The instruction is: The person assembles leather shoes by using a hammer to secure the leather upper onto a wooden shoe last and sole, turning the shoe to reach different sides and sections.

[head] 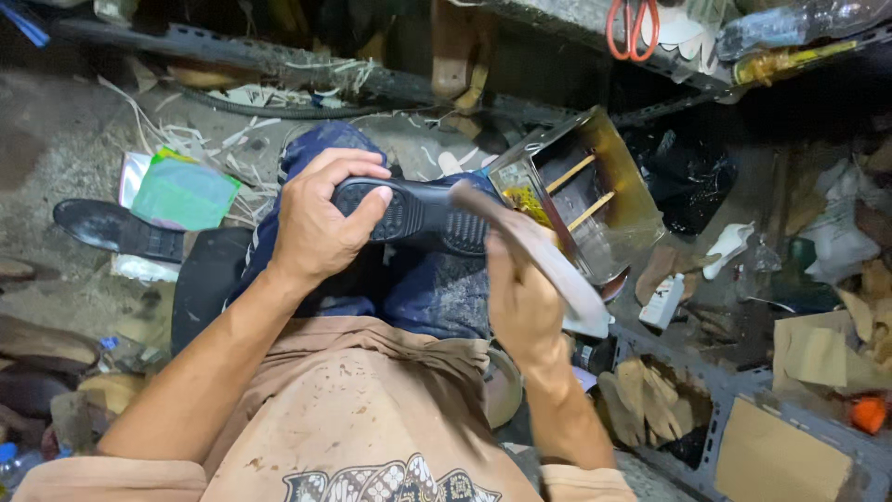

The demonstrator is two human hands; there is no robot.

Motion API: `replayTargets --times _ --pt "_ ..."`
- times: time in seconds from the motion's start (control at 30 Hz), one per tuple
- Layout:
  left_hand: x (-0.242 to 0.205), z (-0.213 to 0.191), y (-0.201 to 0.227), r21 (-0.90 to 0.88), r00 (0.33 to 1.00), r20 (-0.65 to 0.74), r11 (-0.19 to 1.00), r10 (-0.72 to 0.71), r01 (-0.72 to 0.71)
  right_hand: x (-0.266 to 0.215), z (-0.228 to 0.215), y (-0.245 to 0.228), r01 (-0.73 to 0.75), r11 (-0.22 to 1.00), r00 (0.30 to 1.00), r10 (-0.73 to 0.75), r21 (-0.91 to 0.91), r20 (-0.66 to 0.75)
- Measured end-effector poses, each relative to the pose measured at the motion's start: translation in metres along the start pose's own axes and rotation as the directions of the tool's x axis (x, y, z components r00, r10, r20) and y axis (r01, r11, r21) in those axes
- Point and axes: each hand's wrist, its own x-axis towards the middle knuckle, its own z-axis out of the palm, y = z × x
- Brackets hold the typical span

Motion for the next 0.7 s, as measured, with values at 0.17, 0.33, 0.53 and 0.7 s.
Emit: replayTargets --times 0.17,0.33,0.53,0.7 --pt "-0.002 -0.001 -0.004 -0.011 1.000 0.009 1.000 -0.025 0.025 0.022 0.011 -0.022 0.134 0.977 0.990 -0.139 0.168 0.015" --pt "0.000 -0.002 -0.001 -0.005 0.999 0.007 0.999 -0.042 0.042 0.022 -0.009 -0.031 0.109 0.987 0.992 -0.116 0.118 0.052" --pt "0.004 -0.005 -0.001 0.008 1.000 0.016 1.000 -0.026 0.026 -0.043 -0.016 0.031 0.042 0.991 0.999 -0.043 0.123 0.004" --pt "0.004 -0.001 0.002 0.008 0.998 0.059 1.000 -0.012 0.012 -0.050 -0.023 0.048 -0.421 0.884 0.904 0.390 0.204 0.178"
